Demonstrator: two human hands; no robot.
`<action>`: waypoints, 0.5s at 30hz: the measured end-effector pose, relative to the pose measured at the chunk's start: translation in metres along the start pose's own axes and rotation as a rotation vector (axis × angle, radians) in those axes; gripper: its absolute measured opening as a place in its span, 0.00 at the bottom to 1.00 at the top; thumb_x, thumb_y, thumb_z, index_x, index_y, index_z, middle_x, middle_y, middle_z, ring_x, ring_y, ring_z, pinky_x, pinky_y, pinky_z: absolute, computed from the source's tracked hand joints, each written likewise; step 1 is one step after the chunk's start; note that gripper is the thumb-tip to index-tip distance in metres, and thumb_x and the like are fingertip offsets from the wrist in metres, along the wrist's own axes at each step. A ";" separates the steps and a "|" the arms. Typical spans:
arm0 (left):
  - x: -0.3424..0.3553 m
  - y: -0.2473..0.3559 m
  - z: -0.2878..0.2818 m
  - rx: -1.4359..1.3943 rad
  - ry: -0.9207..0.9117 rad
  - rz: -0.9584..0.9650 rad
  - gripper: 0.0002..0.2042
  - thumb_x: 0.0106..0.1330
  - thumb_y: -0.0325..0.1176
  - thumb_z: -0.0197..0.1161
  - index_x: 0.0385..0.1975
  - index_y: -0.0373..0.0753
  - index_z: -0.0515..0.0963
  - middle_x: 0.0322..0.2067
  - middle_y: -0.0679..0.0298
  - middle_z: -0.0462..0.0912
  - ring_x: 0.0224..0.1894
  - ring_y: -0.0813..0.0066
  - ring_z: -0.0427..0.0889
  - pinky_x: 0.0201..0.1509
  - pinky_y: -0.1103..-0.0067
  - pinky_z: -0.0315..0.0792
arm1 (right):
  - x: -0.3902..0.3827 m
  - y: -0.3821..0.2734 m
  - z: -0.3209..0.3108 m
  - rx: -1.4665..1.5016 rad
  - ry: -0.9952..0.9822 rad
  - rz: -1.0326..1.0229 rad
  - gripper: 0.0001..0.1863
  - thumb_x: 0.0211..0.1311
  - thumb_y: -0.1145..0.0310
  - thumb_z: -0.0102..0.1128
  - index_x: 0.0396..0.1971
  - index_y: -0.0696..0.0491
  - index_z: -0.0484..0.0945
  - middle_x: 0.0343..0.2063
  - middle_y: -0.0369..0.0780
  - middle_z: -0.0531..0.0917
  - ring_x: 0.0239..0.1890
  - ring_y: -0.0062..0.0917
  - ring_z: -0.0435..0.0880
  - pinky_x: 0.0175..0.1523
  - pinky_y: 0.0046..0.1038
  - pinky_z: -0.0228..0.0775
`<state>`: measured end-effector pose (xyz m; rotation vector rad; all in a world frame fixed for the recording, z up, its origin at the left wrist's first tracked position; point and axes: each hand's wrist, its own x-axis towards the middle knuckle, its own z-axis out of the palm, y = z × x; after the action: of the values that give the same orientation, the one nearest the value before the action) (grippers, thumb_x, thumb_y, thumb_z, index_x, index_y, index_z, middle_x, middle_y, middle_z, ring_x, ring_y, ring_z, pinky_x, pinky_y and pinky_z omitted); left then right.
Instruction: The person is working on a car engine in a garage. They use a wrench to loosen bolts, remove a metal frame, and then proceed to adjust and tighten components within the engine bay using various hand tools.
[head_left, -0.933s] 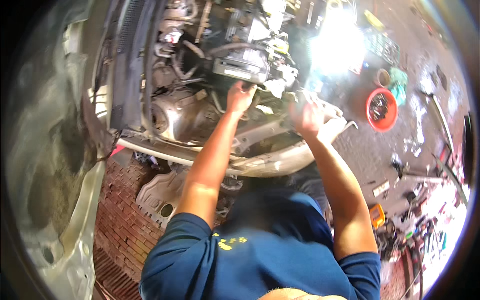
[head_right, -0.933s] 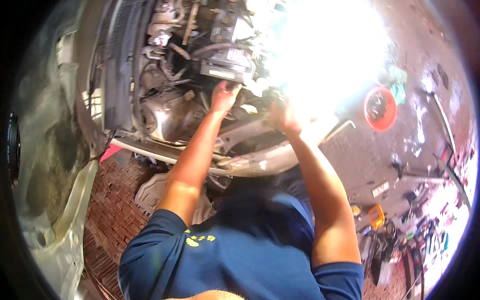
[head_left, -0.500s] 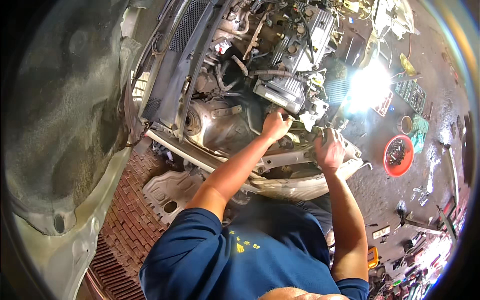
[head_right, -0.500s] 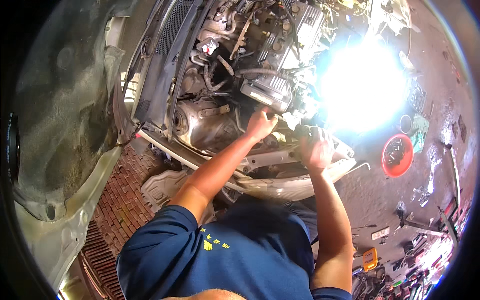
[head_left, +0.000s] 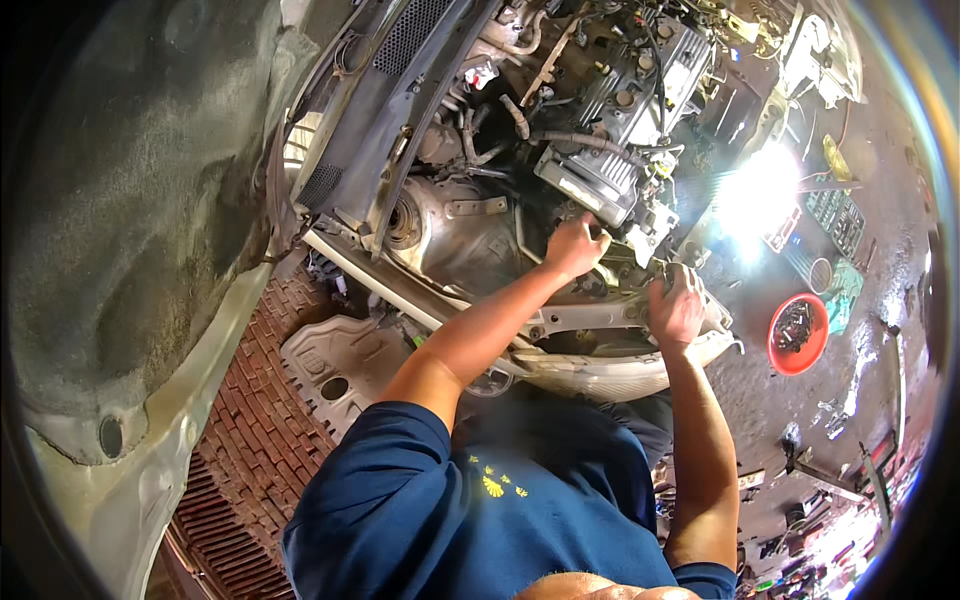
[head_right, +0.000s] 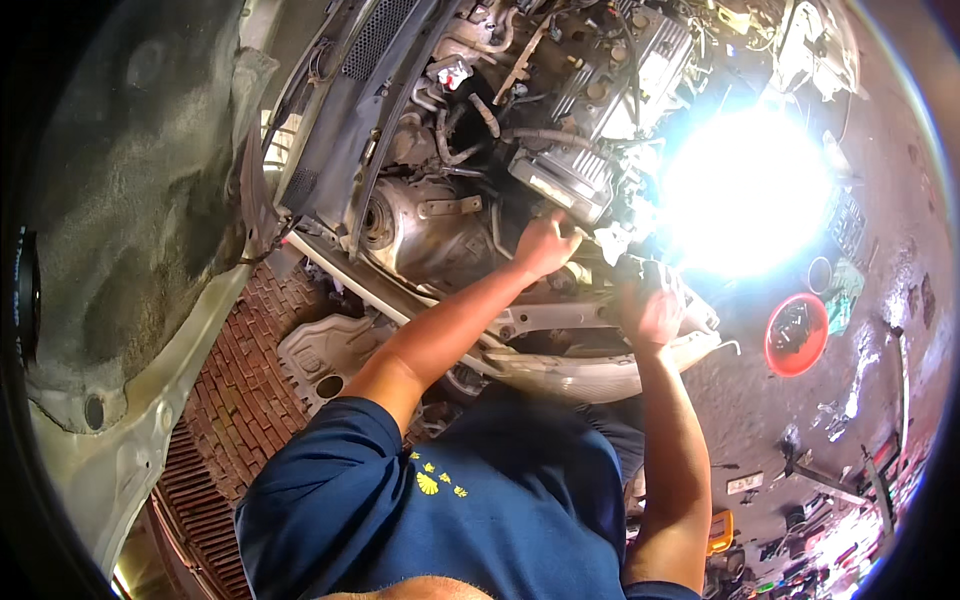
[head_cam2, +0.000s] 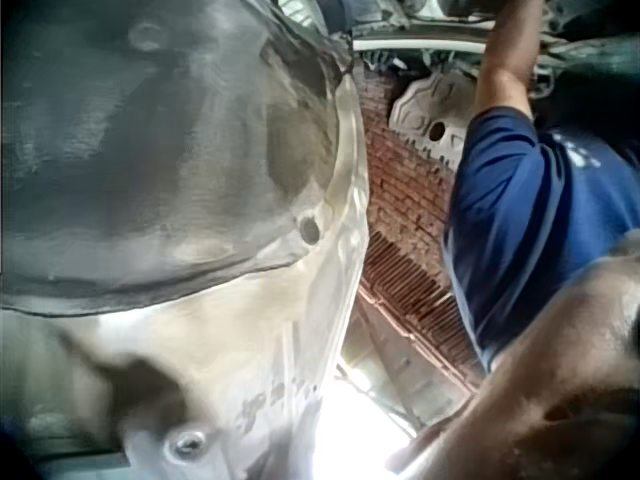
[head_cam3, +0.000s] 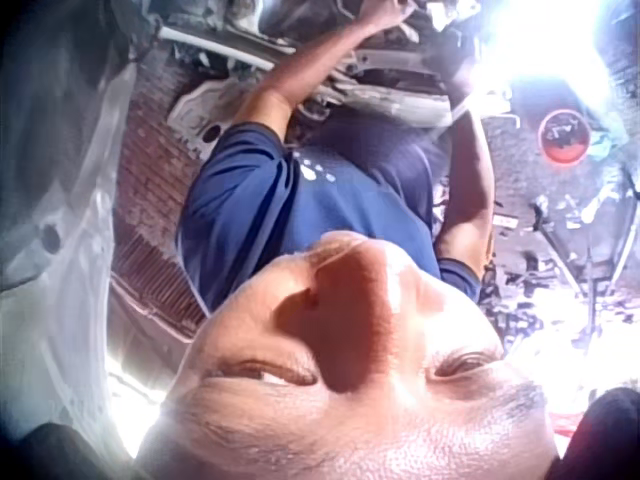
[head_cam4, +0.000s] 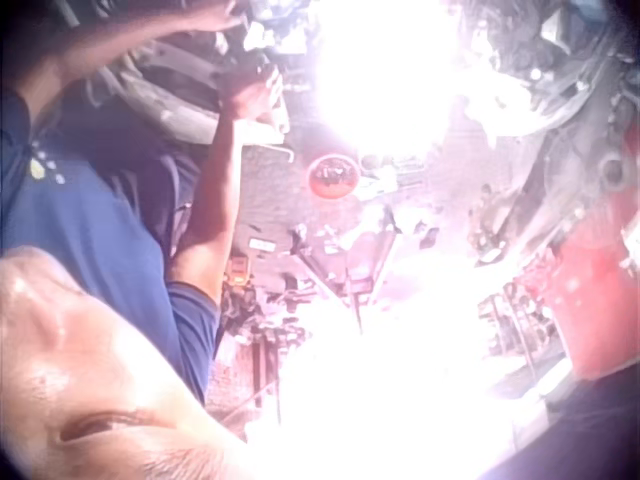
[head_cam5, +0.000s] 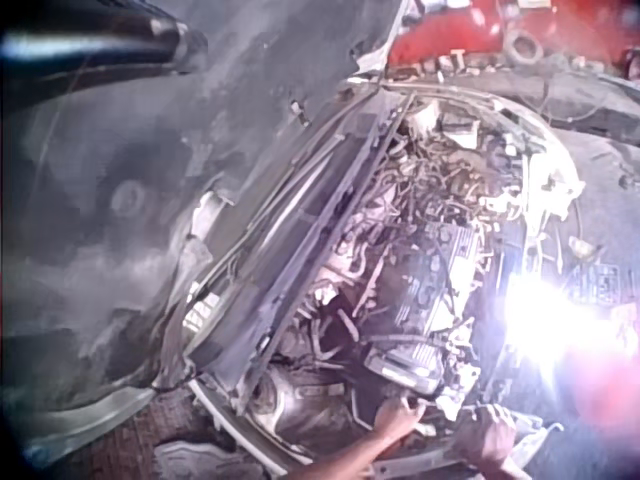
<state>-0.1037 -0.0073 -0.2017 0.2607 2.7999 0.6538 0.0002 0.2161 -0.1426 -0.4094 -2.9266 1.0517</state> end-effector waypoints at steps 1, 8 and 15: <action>0.006 0.004 -0.001 -0.117 -0.041 -0.085 0.20 0.65 0.47 0.67 0.42 0.33 0.82 0.38 0.42 0.87 0.43 0.39 0.85 0.49 0.57 0.80 | -0.001 0.006 -0.005 0.048 -0.102 0.079 0.20 0.66 0.59 0.58 0.52 0.55 0.82 0.43 0.53 0.87 0.48 0.54 0.84 0.54 0.51 0.75; 0.026 -0.045 -0.017 -0.495 -0.014 -0.448 0.17 0.69 0.41 0.61 0.43 0.32 0.84 0.41 0.44 0.88 0.45 0.44 0.87 0.54 0.61 0.79 | 0.001 -0.010 0.001 0.007 -0.081 0.026 0.21 0.66 0.58 0.61 0.52 0.55 0.82 0.43 0.54 0.87 0.48 0.54 0.85 0.53 0.51 0.75; 0.003 -0.001 -0.001 -0.158 -0.030 -0.002 0.18 0.64 0.44 0.68 0.42 0.35 0.84 0.36 0.46 0.88 0.42 0.42 0.86 0.49 0.60 0.80 | -0.004 0.010 0.004 0.004 -0.033 0.079 0.22 0.65 0.56 0.61 0.55 0.51 0.79 0.38 0.52 0.87 0.43 0.54 0.86 0.50 0.53 0.75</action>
<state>-0.1068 -0.0080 -0.2015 0.2352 2.7008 0.8586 0.0063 0.2199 -0.1511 -0.5160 -2.9593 1.0835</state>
